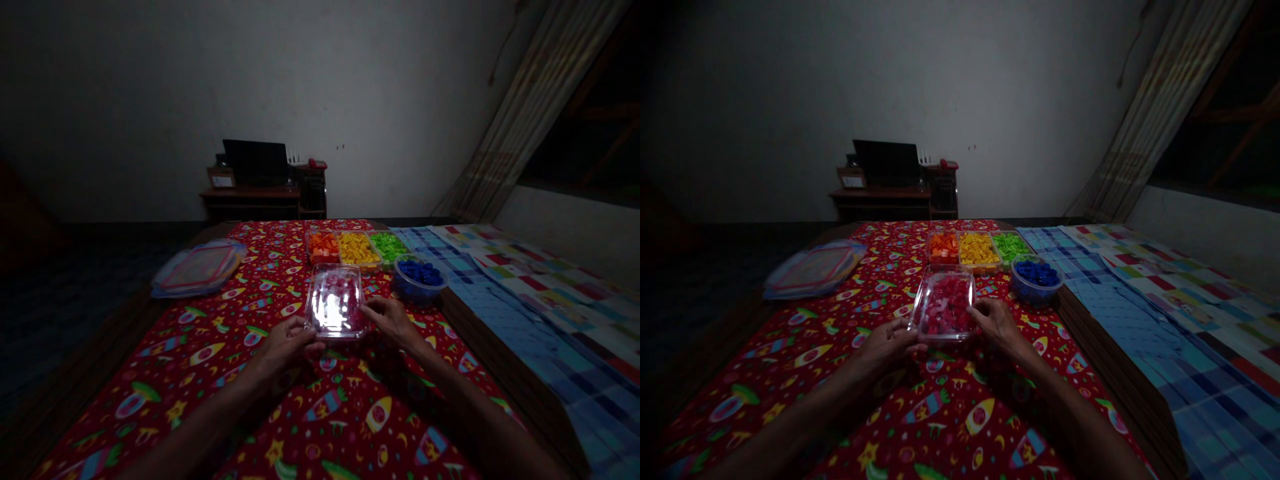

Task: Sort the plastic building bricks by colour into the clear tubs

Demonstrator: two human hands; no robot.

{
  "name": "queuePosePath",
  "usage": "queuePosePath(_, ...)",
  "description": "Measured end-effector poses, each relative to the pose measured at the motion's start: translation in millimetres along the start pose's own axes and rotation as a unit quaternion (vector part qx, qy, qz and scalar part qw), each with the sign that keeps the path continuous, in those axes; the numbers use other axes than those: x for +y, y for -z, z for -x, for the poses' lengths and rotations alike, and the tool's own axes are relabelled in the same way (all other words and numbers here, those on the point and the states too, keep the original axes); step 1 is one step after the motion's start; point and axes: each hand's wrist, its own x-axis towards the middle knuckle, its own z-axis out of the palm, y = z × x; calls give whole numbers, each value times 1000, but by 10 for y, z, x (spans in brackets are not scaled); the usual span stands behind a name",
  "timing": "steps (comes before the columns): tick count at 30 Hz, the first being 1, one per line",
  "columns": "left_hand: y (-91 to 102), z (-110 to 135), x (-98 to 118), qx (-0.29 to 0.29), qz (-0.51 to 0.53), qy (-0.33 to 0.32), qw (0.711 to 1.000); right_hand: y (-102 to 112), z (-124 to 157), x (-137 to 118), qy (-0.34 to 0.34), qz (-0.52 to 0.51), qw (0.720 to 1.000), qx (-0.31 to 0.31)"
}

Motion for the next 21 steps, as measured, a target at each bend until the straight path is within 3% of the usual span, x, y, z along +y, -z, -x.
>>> queuePosePath(6, 35, -152, -21, -35, -146, 40, 988, 6, -115, 130, -40, 78, 996, 1)
queuePosePath(13, 16, -197, -22, -61, -180, 52, 980, 27, -160, 162, -50, 110, 992, -19)
queuePosePath(17, 43, -204, 181, -59, -187, 21, 980, 113, -291, -4, -28, 62, 997, -25)
queuePosePath(21, 143, -516, 568, 13, -199, -54, 978, 200, -820, -191, 3, 81, 996, -28)
